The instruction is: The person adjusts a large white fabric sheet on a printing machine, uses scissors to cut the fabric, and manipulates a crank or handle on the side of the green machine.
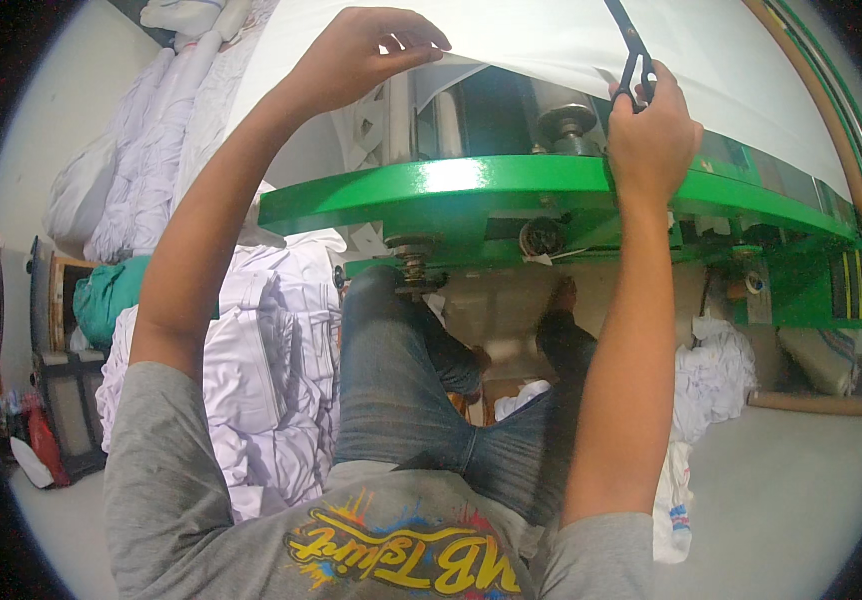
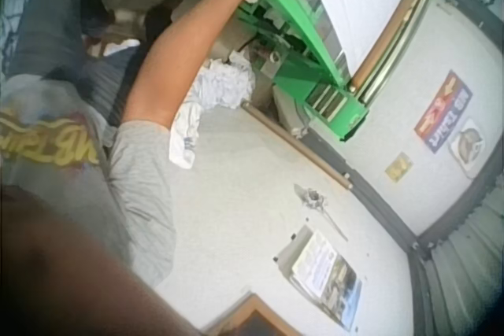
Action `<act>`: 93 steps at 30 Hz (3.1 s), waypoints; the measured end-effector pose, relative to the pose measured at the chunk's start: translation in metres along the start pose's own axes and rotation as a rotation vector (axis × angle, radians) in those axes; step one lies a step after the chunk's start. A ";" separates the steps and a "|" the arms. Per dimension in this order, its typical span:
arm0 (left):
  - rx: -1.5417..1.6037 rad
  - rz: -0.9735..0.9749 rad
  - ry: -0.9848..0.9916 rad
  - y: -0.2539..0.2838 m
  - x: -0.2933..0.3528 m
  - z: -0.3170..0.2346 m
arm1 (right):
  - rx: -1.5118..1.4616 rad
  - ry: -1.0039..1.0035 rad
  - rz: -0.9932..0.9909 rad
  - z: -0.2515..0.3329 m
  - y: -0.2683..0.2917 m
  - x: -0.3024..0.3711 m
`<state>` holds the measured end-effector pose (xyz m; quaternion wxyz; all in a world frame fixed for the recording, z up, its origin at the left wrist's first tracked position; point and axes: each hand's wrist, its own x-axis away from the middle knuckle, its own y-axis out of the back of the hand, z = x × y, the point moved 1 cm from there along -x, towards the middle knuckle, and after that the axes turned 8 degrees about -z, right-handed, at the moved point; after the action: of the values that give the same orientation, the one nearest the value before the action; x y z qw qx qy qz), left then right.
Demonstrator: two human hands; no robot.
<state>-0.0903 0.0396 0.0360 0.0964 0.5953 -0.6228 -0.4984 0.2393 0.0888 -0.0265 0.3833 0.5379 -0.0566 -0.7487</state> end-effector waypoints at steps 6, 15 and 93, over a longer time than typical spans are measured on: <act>0.033 0.011 0.016 -0.001 0.001 0.006 | 0.028 0.036 0.045 0.001 -0.003 0.000; -0.108 -0.048 -0.118 -0.008 0.005 0.015 | 0.051 -0.051 0.178 0.004 0.000 -0.001; -0.047 -0.150 0.052 -0.003 0.010 0.006 | 0.131 0.065 -0.006 0.000 -0.002 0.002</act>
<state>-0.0958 0.0354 0.0264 0.0889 0.6507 -0.5617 -0.5031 0.2382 0.0888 -0.0295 0.3466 0.5862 -0.0915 -0.7265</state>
